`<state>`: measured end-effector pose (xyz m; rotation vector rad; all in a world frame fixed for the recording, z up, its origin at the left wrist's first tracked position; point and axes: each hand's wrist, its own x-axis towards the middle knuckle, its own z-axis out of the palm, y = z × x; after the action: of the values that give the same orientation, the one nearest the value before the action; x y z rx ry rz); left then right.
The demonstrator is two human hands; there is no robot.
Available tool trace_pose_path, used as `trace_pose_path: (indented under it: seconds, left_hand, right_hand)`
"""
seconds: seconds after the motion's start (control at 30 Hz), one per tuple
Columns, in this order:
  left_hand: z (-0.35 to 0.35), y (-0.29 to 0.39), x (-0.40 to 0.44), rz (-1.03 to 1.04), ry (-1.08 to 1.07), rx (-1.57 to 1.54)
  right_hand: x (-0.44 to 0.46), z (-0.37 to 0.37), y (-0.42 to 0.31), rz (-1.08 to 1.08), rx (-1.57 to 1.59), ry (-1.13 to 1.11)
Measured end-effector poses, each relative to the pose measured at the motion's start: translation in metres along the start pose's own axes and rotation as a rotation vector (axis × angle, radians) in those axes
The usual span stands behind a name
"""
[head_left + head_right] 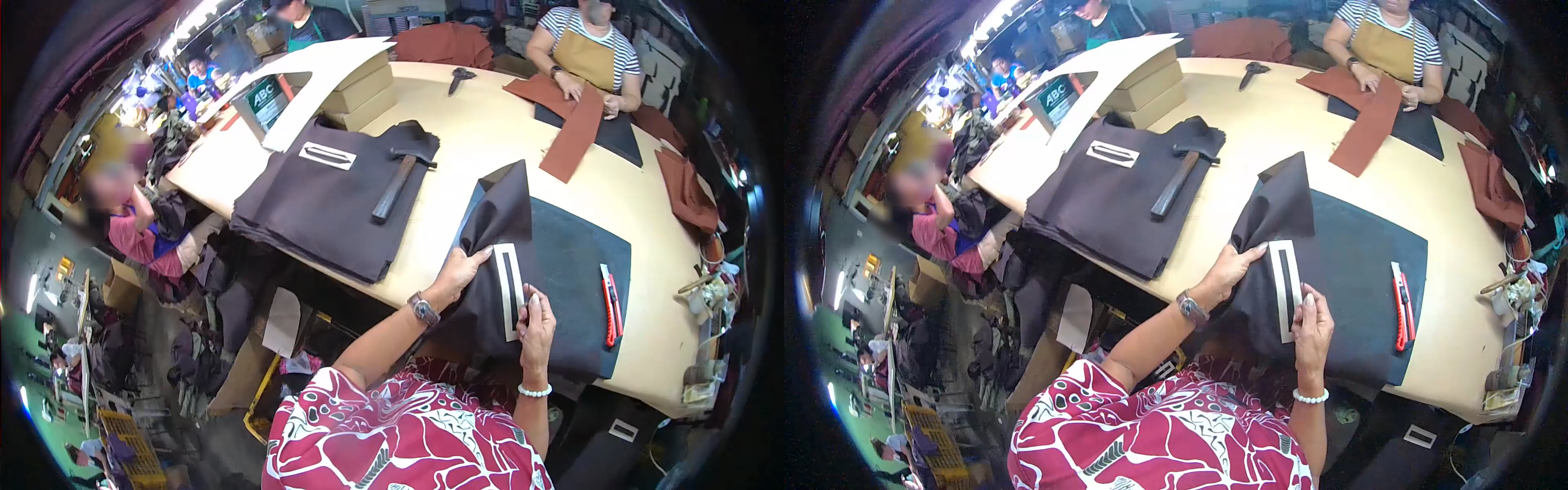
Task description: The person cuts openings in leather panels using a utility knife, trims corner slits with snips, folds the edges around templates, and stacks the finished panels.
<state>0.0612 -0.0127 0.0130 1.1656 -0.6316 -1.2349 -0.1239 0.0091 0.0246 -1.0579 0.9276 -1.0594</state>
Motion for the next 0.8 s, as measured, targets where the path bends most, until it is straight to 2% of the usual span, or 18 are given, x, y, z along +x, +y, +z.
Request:
trace_pose_path:
  seconds: [0.1,0.23,0.27,0.37,0.53,0.57,0.6,0.7,0.73,0.8]
  left_hand:
    - [0.013,-0.005,-0.005,-0.071,0.002,-0.099]
    - [0.019,0.0,-0.01,-0.086,0.014,0.036]
    - [0.018,-0.003,-0.009,-0.012,-0.004,0.087]
    - [0.022,0.01,-0.019,-0.115,-0.116,0.006]
    - [0.023,0.003,-0.018,0.059,0.027,-0.02]
    - [0.017,-0.003,-0.011,-0.04,0.044,0.083]
    - [0.015,-0.008,-0.009,-0.072,0.04,-0.001]
    - [0.019,-0.008,-0.01,0.018,0.0,-0.147]
    - [0.02,-0.003,-0.013,-0.073,-0.014,-0.215]
    - [0.018,-0.009,-0.01,-0.093,-0.021,-0.256]
  right_hand:
    - [-0.002,-0.006,0.003,-0.026,0.022,0.022]
    - [-0.004,-0.008,0.002,-0.037,0.042,0.052]
    - [-0.004,-0.008,0.003,-0.039,0.042,0.056]
    - [-0.007,-0.007,-0.003,-0.004,0.026,0.042]
    - [-0.004,-0.006,0.001,-0.042,0.023,0.022]
    - [-0.004,-0.006,-0.001,-0.037,0.009,0.034]
    - [-0.005,-0.008,-0.001,-0.037,-0.01,0.027]
    - [-0.004,-0.008,-0.001,-0.033,-0.022,0.007]
    - [-0.003,-0.01,0.004,-0.029,-0.038,0.014]
    - [-0.001,-0.011,0.006,-0.03,-0.065,0.009]
